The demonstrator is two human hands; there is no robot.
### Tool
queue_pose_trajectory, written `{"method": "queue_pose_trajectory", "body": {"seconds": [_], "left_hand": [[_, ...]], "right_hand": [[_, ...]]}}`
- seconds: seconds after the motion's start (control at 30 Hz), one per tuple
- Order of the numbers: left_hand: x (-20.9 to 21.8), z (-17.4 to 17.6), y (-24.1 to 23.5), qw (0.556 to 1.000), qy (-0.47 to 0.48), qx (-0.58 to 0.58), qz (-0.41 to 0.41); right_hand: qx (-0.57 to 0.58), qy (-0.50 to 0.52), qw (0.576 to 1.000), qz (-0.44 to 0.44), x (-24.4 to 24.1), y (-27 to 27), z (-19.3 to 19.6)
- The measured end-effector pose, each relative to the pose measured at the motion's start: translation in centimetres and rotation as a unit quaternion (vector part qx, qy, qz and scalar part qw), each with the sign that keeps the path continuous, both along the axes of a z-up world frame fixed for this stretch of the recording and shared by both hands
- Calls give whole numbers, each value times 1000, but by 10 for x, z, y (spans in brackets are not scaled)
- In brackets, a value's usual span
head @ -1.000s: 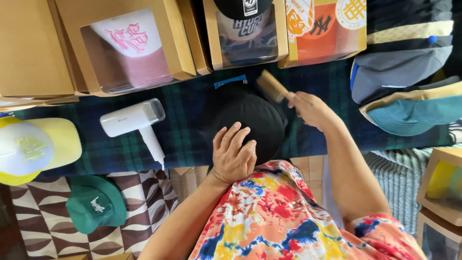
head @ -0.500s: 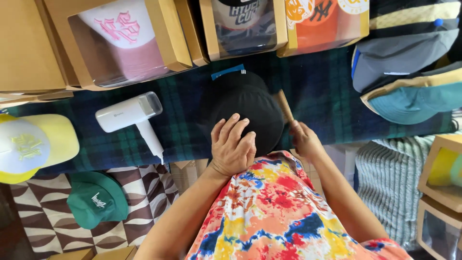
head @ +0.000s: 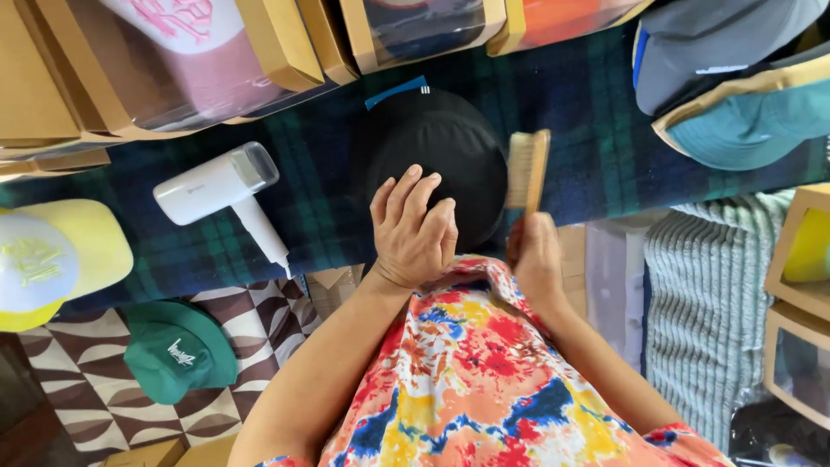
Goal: The person uses a wooden brush to clean a black baseball cap placed on a table. They repeatedly brush the surface of the cap while holding it steady with their other hand. A white hairdryer and other caps are visible nearby.
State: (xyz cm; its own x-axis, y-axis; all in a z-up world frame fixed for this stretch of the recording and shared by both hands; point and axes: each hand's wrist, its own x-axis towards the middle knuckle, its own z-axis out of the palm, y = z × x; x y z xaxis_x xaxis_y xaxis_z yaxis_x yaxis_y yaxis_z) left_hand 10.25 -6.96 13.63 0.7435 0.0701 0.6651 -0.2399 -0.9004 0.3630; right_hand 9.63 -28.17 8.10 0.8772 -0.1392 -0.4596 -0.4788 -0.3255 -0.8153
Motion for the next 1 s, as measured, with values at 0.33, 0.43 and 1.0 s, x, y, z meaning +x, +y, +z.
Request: {"method": "queue_pose_trajectory", "body": {"seconds": [0.33,0.43,1.0], "left_hand": [[0,-6,2,1000,2,7,-6],[-1,-4,4,1000,3,15,-5],[-3,5,6,999,0,32,-4]], "right_hand": [[-501,-268,805,171,-60,-8,-71],[104,39,993,35,-71,9,-57],[-419,-379,769,298,-94,-64,-187]]}}
